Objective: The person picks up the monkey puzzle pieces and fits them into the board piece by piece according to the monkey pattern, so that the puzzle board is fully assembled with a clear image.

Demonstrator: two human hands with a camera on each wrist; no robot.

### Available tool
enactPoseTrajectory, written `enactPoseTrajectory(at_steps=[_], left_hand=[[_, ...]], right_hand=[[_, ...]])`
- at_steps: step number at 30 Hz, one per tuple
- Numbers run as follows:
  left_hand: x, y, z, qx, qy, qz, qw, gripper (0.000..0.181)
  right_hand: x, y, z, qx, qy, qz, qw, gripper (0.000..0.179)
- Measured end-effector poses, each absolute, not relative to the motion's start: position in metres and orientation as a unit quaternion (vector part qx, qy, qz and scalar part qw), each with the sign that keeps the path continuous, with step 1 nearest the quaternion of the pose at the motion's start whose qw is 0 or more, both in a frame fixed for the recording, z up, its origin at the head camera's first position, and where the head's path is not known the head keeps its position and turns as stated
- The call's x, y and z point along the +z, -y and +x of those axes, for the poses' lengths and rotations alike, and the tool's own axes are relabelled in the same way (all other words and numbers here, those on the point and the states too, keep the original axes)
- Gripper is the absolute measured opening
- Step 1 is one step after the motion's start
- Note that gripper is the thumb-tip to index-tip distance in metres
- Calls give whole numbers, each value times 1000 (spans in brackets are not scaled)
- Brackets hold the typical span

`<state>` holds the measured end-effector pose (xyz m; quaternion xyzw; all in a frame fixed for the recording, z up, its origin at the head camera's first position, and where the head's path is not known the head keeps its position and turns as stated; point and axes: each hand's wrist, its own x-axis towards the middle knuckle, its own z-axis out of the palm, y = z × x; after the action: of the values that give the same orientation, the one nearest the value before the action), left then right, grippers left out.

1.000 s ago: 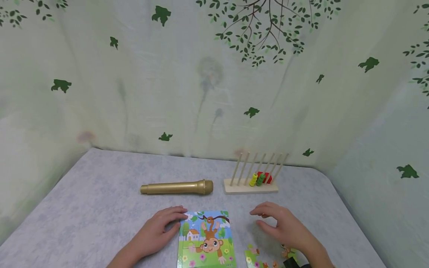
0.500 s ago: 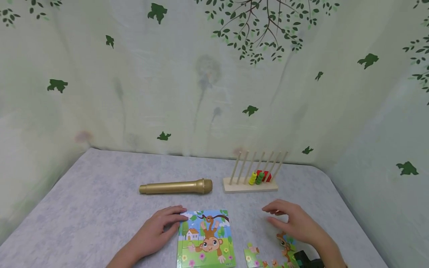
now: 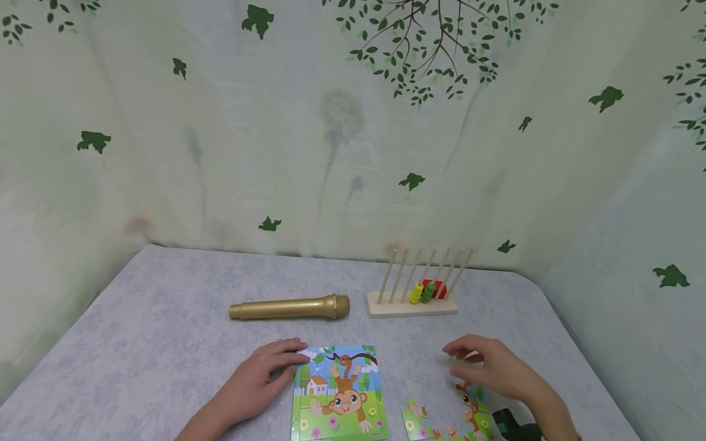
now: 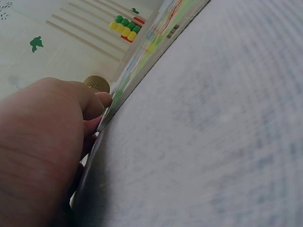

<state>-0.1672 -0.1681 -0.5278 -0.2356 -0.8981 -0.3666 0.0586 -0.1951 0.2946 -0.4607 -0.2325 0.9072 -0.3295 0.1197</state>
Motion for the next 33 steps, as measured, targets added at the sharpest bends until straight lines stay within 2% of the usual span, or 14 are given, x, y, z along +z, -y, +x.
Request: enactPoseTrajectory(at_steps=[19,33], left_hand=[[-530,168,-168,-364,899,-236,61,25],[-531,168,-169,-362,900,-233,66,26]], right_hand=[[-468,-310,-196,-328,-901,-181,217,29],[-472,-304,-195,-365,-881,-183,239,35]])
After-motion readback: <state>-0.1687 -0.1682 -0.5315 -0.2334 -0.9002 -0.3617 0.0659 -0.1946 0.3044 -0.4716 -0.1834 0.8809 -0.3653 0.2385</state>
